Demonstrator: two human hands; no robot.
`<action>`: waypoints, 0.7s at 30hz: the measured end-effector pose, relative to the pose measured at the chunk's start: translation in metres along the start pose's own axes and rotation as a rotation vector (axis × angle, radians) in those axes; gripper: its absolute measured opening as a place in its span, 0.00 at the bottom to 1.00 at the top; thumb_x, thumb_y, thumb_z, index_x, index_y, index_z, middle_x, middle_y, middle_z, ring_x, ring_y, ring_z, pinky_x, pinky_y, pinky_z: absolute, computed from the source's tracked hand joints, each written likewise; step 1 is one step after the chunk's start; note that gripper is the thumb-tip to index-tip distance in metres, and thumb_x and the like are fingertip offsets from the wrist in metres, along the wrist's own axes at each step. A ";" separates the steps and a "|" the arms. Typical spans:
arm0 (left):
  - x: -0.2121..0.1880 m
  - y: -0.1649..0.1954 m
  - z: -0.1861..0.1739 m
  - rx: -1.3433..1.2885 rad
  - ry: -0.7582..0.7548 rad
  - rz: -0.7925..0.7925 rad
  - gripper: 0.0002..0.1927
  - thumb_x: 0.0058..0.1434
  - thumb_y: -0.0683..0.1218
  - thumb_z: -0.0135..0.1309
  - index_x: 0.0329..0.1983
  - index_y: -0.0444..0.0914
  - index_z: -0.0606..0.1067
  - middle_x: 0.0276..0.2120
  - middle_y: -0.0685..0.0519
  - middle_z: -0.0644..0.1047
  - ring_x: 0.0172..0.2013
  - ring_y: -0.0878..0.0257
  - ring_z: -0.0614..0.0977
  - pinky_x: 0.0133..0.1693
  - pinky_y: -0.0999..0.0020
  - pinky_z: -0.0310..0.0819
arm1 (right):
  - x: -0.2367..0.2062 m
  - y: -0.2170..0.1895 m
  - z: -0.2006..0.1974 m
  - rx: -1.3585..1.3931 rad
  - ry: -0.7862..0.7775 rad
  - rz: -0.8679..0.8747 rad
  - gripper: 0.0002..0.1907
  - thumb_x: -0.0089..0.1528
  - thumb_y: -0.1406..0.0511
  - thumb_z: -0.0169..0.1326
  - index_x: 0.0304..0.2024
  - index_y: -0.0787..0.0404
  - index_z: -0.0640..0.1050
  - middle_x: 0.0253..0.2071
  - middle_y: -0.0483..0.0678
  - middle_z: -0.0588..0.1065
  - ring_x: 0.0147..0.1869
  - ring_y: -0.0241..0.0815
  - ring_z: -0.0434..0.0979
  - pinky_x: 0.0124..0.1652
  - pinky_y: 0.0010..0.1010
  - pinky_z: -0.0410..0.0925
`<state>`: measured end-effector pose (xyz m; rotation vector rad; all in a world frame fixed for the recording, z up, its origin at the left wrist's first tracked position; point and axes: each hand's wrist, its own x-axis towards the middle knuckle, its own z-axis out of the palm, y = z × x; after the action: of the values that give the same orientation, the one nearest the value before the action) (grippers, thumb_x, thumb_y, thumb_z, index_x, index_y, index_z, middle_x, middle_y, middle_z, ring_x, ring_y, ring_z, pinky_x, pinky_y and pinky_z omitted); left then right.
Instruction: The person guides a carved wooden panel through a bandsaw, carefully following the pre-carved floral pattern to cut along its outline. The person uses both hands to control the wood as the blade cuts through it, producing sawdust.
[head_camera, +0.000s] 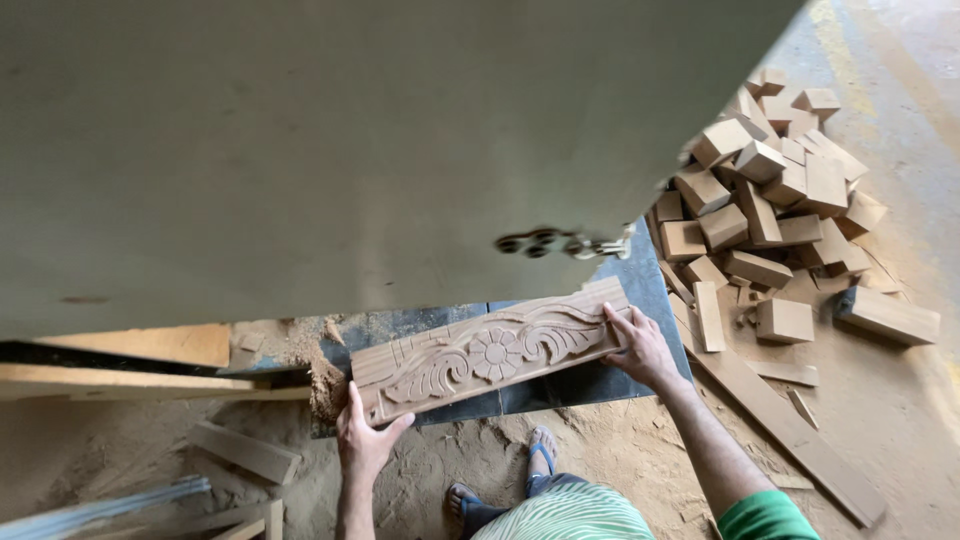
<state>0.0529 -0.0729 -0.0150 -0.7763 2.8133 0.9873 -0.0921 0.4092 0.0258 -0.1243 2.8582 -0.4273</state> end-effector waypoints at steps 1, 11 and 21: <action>0.003 0.004 0.001 -0.013 0.008 -0.021 0.71 0.38 0.70 0.71 0.79 0.44 0.47 0.70 0.37 0.62 0.68 0.41 0.64 0.62 0.38 0.66 | 0.005 -0.003 -0.002 0.009 -0.014 0.008 0.59 0.46 0.58 0.74 0.75 0.37 0.56 0.64 0.55 0.65 0.67 0.58 0.66 0.67 0.43 0.64; 0.019 -0.003 -0.020 -0.058 0.055 -0.025 0.75 0.34 0.70 0.73 0.79 0.43 0.45 0.74 0.38 0.55 0.71 0.40 0.61 0.64 0.37 0.61 | 0.017 -0.033 0.006 0.026 0.078 -0.113 0.56 0.44 0.57 0.75 0.71 0.42 0.61 0.63 0.61 0.64 0.64 0.61 0.67 0.62 0.46 0.65; 0.012 -0.005 -0.007 -0.017 0.157 -0.030 0.75 0.35 0.74 0.68 0.79 0.39 0.47 0.73 0.35 0.59 0.70 0.41 0.63 0.66 0.42 0.60 | 0.046 -0.038 -0.005 0.043 0.080 -0.179 0.38 0.45 0.57 0.74 0.57 0.53 0.74 0.58 0.56 0.69 0.63 0.59 0.69 0.60 0.47 0.67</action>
<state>0.0451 -0.0855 -0.0152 -0.9349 2.9176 0.9882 -0.1365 0.3688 0.0315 -0.3645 2.9254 -0.5394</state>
